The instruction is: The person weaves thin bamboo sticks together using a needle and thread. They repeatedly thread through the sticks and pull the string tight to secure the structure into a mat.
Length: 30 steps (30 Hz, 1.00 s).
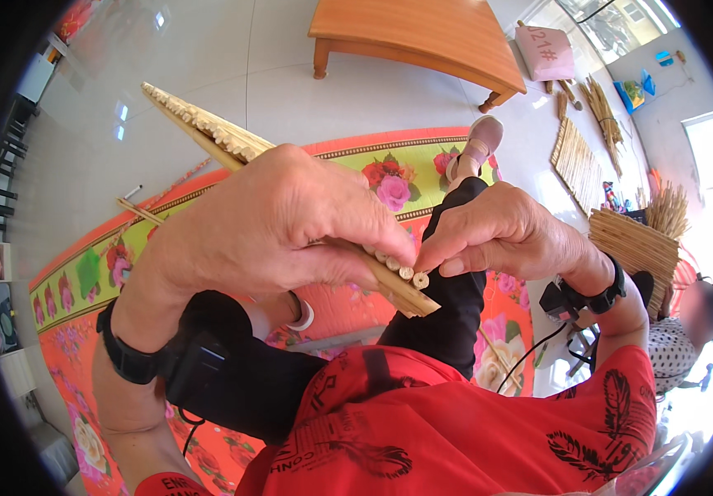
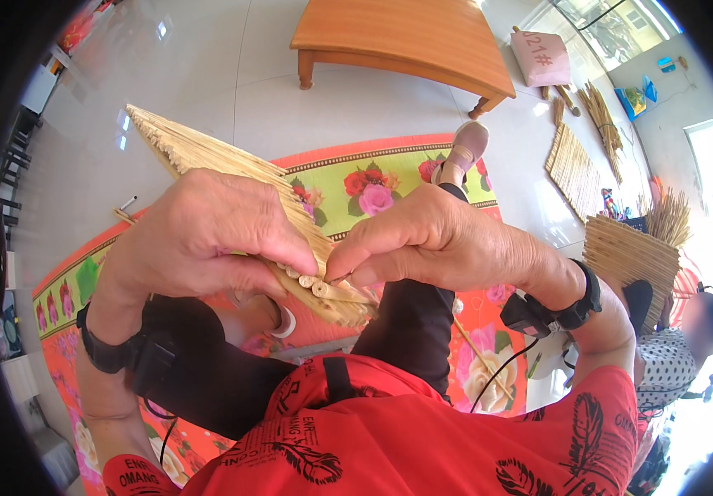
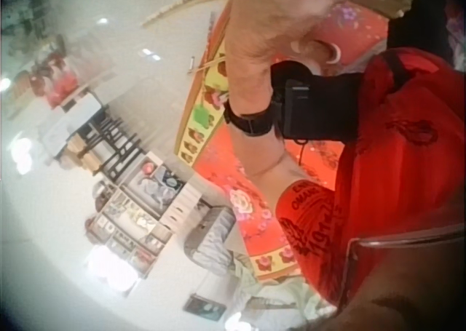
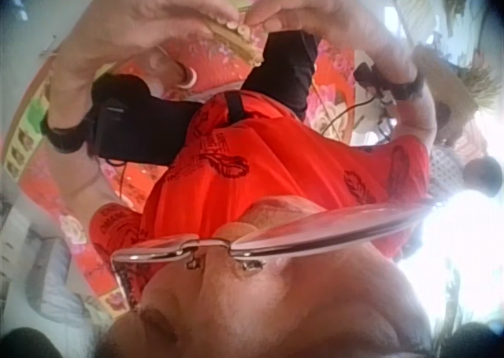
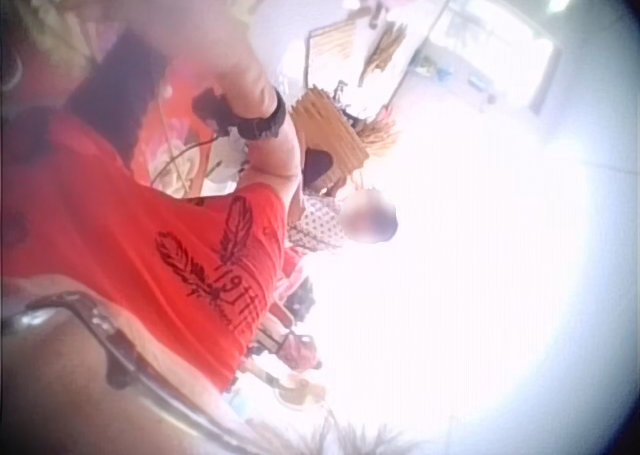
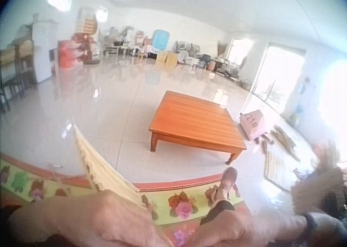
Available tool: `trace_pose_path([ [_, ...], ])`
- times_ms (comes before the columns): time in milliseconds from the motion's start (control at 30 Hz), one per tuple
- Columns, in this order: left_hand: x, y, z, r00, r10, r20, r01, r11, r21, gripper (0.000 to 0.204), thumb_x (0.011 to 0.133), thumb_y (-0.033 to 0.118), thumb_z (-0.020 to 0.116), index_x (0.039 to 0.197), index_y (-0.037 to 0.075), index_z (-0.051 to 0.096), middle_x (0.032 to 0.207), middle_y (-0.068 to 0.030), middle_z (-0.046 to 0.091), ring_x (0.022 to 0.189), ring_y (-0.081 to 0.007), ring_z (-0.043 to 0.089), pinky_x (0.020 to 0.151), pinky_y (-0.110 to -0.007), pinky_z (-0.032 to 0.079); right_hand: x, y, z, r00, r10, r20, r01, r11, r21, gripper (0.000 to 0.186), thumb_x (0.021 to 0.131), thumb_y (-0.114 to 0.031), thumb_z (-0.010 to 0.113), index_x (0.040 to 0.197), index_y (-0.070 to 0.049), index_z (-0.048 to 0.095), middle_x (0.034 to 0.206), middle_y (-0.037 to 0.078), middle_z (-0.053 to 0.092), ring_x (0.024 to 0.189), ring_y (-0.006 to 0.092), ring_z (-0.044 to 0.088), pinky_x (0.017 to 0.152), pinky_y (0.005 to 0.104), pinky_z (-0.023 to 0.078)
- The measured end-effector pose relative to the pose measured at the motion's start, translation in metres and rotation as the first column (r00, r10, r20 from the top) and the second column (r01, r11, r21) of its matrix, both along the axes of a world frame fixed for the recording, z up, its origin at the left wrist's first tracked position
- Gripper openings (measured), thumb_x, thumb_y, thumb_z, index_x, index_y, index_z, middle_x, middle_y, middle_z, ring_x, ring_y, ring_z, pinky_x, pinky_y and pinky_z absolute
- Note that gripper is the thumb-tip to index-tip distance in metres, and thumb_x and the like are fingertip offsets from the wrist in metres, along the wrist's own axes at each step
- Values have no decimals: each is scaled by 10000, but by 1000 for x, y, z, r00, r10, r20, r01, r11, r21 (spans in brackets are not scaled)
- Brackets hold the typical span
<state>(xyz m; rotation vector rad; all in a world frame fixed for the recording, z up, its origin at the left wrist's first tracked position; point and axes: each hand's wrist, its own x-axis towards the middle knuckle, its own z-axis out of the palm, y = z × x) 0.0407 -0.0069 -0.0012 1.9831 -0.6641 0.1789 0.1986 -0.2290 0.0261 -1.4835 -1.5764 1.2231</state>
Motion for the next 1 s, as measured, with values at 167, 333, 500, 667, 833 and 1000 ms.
trace_pose_path([
  [167,4,1,-2,1000,9,9,-9,1000,-6,301,681,68,829,974,73,761,812,-41,707,758,-245,660,693,-348,526,-5,1,-7,999,-17,40,12,991,133,136,964,-11,618,1090,9,663,963,79,715,915,170,693,781,303,542],
  [333,7,-1,1,1000,20,23,-20,999,26,270,688,63,823,945,78,742,807,-41,695,752,-246,661,682,-347,526,-2,5,-6,983,-5,182,-44,964,262,88,953,-35,630,1036,-28,657,905,75,689,799,236,691,693,325,526],
  [500,6,-2,7,997,67,-28,-65,995,75,275,694,81,822,942,85,705,831,-41,687,747,-256,665,665,-348,526,-3,7,-1,956,-1,292,-85,955,284,71,931,-56,647,1001,-58,651,846,69,657,756,272,670,648,353,508],
  [667,9,-3,7,993,84,-85,-80,996,49,285,696,70,819,947,87,685,852,-49,690,772,-260,676,673,-342,531,-4,5,-1,949,-32,313,-60,958,280,69,933,-63,646,1003,-70,649,825,73,646,750,277,669,648,362,509],
  [833,6,-3,11,987,87,-136,-80,995,53,294,696,27,814,958,71,686,868,-55,701,807,-247,689,694,-333,540,-13,0,5,906,-80,415,-32,966,256,101,944,-68,638,1044,-63,636,873,75,656,785,274,671,668,367,509],
  [1000,7,-3,7,992,59,-113,-59,998,5,312,695,4,817,974,66,690,898,-58,710,811,-235,689,717,-325,551,-12,-11,2,873,-151,463,10,956,293,131,946,-74,638,1073,-49,620,928,77,658,831,281,666,689,392,500],
])
